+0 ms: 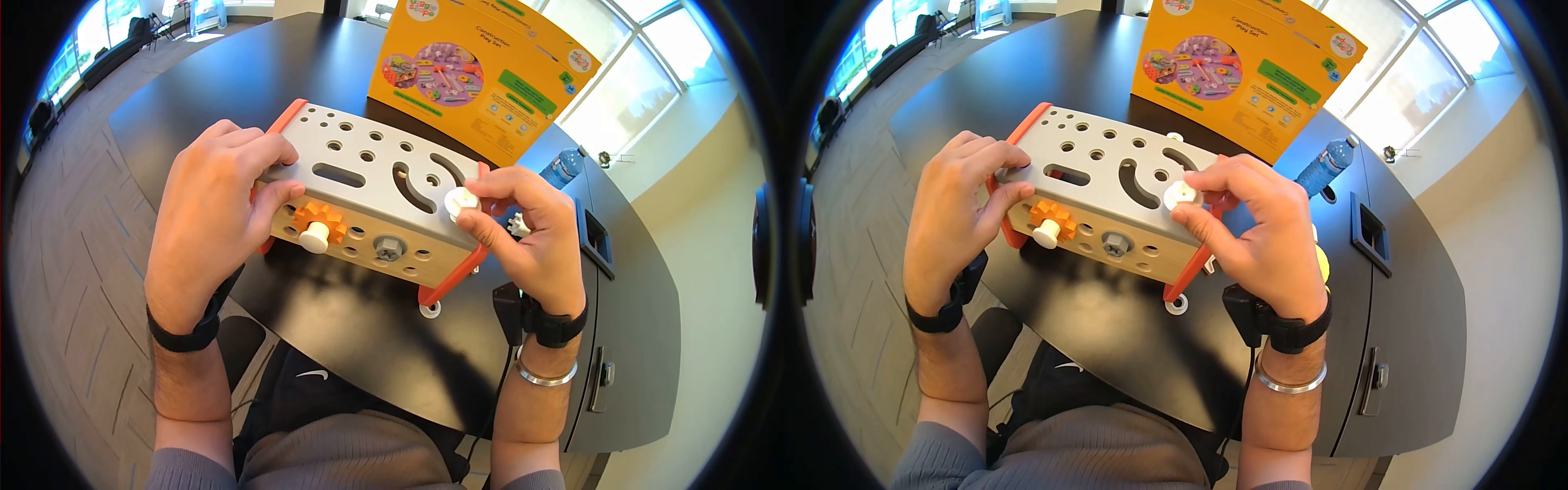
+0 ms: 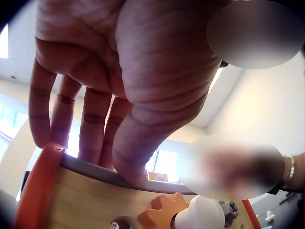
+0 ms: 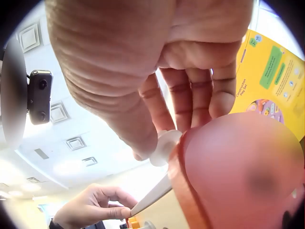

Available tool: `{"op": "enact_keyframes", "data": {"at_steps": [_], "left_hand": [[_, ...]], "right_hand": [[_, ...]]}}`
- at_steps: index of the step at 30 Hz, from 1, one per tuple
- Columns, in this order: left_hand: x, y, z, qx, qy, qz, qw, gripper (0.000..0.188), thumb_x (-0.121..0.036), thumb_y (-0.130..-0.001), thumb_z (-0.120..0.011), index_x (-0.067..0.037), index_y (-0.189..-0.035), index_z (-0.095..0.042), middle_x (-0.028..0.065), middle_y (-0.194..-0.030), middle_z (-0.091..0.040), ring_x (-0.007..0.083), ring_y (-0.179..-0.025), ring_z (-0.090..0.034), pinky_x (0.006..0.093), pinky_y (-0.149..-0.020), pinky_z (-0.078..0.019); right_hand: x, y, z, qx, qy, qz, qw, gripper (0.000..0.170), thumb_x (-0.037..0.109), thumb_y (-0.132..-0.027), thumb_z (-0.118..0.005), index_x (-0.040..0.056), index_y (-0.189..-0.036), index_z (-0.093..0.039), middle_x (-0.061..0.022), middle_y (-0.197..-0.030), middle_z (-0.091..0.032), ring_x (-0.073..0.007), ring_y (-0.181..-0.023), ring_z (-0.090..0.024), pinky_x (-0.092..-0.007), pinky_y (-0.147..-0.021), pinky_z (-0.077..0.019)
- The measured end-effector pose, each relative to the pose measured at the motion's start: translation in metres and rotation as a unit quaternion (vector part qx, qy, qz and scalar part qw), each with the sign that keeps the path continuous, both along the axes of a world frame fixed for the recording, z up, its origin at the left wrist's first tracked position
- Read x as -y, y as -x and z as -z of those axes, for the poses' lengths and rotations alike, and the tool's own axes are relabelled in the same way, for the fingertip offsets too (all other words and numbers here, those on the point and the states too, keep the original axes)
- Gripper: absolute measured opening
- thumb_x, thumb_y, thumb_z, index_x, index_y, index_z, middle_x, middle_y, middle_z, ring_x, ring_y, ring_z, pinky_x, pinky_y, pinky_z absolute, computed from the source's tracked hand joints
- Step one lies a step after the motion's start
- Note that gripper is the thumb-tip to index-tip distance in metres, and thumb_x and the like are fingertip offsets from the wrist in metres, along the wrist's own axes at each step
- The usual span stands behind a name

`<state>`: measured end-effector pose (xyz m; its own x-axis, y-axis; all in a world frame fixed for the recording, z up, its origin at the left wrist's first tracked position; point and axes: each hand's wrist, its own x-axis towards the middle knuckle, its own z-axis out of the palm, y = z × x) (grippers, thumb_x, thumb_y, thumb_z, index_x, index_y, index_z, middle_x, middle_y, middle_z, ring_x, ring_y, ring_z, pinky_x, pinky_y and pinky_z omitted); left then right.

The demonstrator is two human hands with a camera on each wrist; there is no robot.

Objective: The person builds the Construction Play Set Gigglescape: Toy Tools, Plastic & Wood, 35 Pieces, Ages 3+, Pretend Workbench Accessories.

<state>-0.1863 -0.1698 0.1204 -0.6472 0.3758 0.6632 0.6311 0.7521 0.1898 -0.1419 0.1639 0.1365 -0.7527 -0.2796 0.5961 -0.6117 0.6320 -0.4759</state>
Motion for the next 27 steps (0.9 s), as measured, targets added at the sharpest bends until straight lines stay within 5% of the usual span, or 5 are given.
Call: {"op": "enact_keyframes", "data": {"at_steps": [12, 17, 27], "left_hand": [[0.000, 0.001, 0.001, -0.001, 0.002, -0.005, 1.000, 0.024, -0.012, -0.087, -0.088, -0.003, -0.105, -0.076, 0.0119, -0.093, -0.076, 0.0329, -0.088, -0.063, 0.0442, -0.080, -0.0521], [0.001, 0.002, 0.002, -0.009, 0.003, -0.001, 1.000, 0.024, -0.014, -0.087, -0.088, -0.003, -0.105, -0.077, 0.0113, -0.094, -0.077, 0.0325, -0.088, -0.063, 0.0438, -0.079, -0.0522], [0.001, 0.002, 0.002, -0.009, 0.005, -0.003, 1.000, 0.024, -0.016, -0.088, -0.089, -0.002, -0.105, -0.077, 0.0114, -0.095, -0.077, 0.0318, -0.087, -0.063, 0.0436, -0.079, -0.0519]], "right_hand": [[-0.006, 0.000, -0.001, 0.019, -0.019, 0.031, 0.999, 0.045, 0.020, -0.078, -0.102, 0.0031, -0.112, -0.079, -0.0051, -0.090, -0.070, -0.0193, -0.081, -0.065, -0.0335, -0.077, -0.0548], [-0.014, 0.005, 0.002, 0.019, -0.047, -0.014, 0.999, 0.062, 0.027, -0.071, -0.107, 0.0032, -0.116, -0.072, -0.0047, -0.102, -0.069, -0.0197, -0.088, -0.064, -0.0344, -0.081, -0.0549], [-0.010, 0.003, 0.002, 0.082, 0.030, 0.008, 0.996, 0.060, 0.026, -0.071, -0.108, 0.0023, -0.107, -0.067, -0.0075, -0.110, -0.069, -0.0218, -0.100, -0.068, -0.0345, -0.093, -0.0604]]}}
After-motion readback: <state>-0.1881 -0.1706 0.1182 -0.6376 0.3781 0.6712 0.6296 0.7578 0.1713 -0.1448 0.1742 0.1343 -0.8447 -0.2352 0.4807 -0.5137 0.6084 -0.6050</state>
